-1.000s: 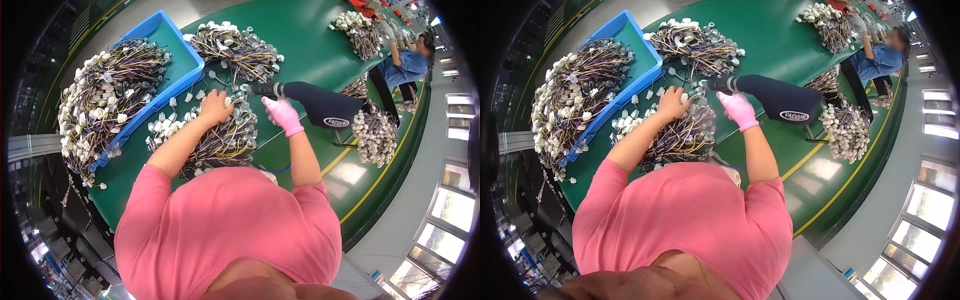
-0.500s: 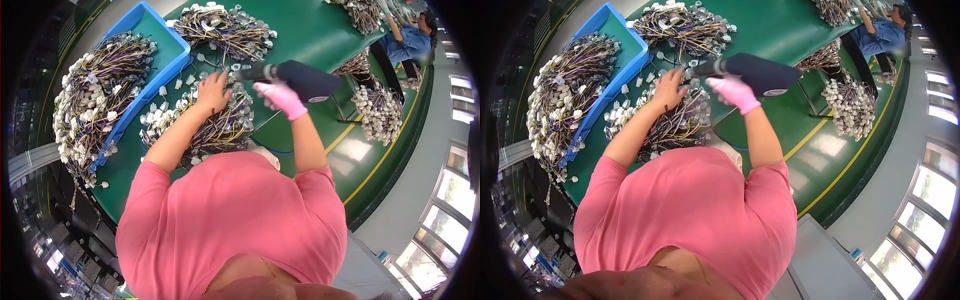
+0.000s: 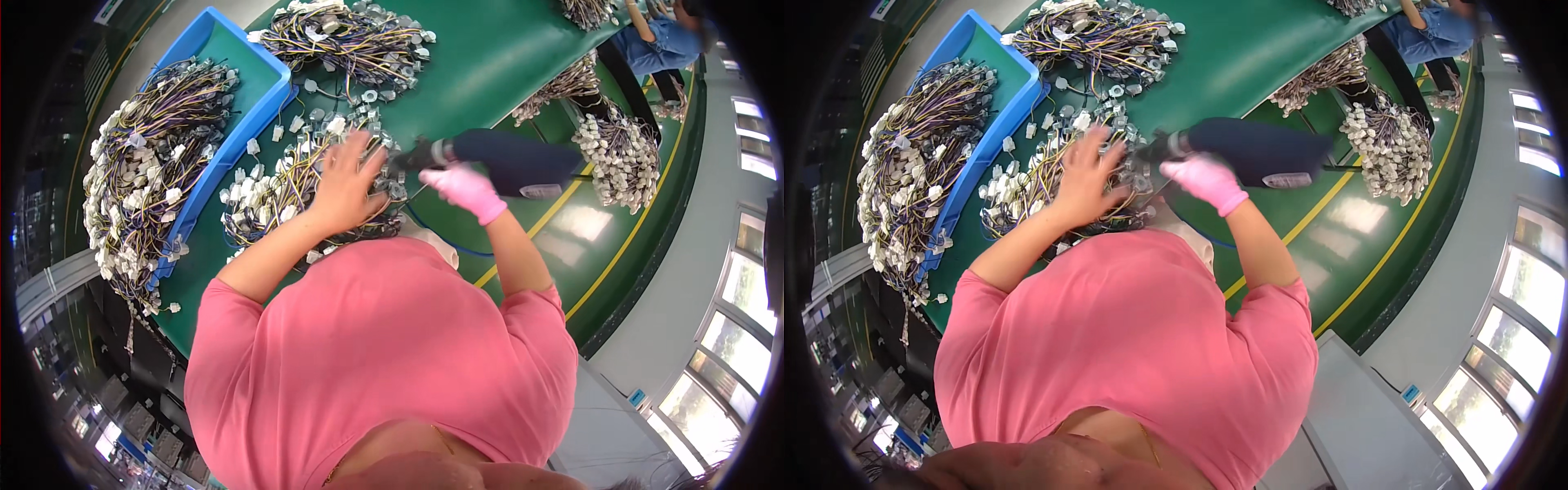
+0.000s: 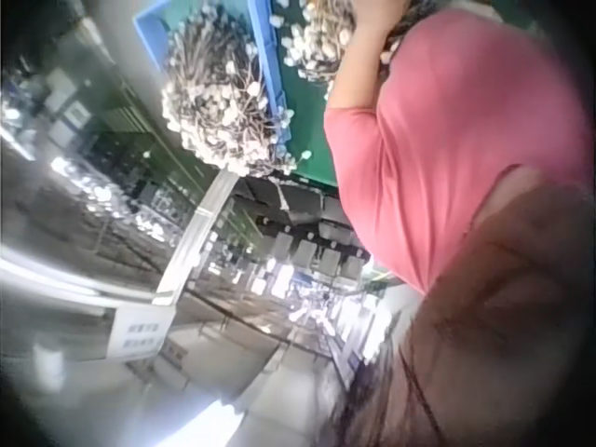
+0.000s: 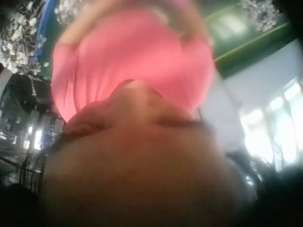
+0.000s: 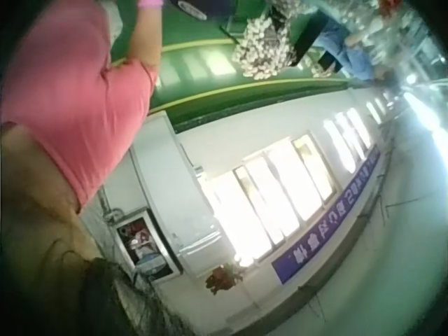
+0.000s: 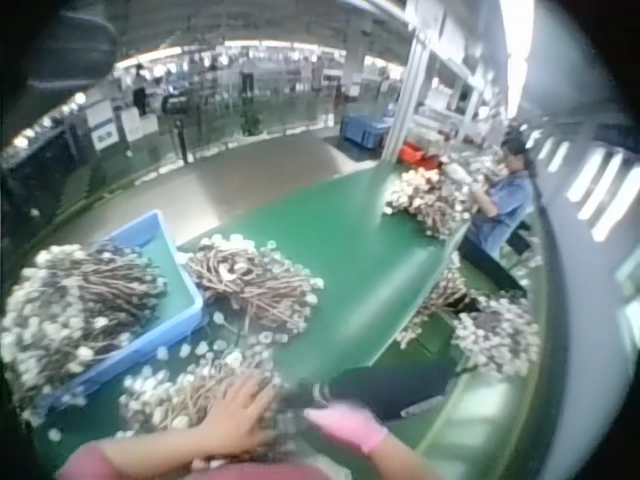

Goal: Processing wire harnesses by using a pneumatic air gun on connectors and sorting them into a storage bin.

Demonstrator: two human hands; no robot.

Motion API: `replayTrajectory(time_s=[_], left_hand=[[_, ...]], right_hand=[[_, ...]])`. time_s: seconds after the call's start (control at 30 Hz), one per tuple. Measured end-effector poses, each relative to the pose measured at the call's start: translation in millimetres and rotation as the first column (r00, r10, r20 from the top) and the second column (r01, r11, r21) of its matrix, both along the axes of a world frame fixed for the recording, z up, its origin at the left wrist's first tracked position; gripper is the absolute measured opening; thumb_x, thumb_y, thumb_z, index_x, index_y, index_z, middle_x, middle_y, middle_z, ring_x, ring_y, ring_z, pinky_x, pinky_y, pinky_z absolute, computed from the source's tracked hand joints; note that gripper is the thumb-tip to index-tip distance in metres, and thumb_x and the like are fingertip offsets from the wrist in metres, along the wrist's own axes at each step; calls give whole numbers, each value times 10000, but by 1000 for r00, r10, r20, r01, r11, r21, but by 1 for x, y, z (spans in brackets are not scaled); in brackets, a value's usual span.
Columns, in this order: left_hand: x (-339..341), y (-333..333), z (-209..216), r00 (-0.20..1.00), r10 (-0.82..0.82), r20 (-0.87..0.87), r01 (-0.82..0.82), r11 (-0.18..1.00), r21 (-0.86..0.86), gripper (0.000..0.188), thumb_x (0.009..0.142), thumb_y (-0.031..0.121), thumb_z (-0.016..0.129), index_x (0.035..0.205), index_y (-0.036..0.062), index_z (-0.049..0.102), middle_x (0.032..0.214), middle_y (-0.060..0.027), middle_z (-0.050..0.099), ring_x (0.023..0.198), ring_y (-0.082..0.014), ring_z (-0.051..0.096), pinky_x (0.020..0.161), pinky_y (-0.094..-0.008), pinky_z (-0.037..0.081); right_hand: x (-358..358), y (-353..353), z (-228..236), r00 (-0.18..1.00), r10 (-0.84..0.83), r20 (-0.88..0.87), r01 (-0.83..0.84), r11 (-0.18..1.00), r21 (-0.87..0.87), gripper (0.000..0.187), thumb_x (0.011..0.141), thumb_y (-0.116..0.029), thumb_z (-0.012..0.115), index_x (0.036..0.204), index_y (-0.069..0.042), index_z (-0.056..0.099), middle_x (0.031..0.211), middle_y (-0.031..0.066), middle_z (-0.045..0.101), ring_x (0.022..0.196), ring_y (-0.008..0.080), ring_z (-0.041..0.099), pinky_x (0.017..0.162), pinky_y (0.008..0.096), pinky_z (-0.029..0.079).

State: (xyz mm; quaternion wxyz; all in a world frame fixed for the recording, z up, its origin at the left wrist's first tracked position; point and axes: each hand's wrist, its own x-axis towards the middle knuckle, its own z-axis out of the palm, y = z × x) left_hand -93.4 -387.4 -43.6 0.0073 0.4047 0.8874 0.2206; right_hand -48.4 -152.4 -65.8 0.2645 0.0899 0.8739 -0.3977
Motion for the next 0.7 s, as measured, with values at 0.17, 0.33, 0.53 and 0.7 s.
replayTrajectory(time_s=[0.17, 0.33, 0.53, 0.7], left_hand=[[22, -15, -30, 933, -359, 28, 339, 849, -406, 786, 642, 394, 705, 1306, 135, 375, 1377, -161, 305, 1282, -313, 284, 1033, -488, 202], [14, -11, -45, 965, -253, -66, 221, 925, -308, 725, 648, 312, 685, 1280, 103, 397, 1350, -128, 359, 1194, -243, 392, 1012, -445, 245], [-23, -5, -51, 974, 185, -128, -195, 978, -74, 588, 648, 138, 640, 1198, 51, 451, 1269, -102, 446, 1130, -224, 440, 952, -433, 288], [-14, 6, -53, 974, 144, -177, -177, 967, -185, 689, 644, 219, 659, 1247, 12, 399, 1330, -170, 360, 1189, -283, 379, 966, -500, 259]], right_hand=[[-5, 3, 16, 977, 135, -162, -73, 937, 341, 239, 800, -351, 489, 927, -172, 586, 821, 136, 628, 721, 320, 616, 703, 402, 478], [22, -4, -2, 935, 162, -314, -104, 975, 195, 419, 768, -388, 595, 1053, -81, 594, 952, 97, 616, 827, 205, 593, 720, 320, 457], [7, 2, 20, 898, -439, -9, 434, 891, -131, 343, 770, -413, 604, 723, -74, 590, 523, 7, 506, 437, 96, 475, 432, 256, 379], [8, -18, -11, 990, -139, -7, 139, 990, 19, 364, 764, -424, 606, 784, -61, 623, 539, 32, 533, 465, 125, 510, 450, 268, 406]])
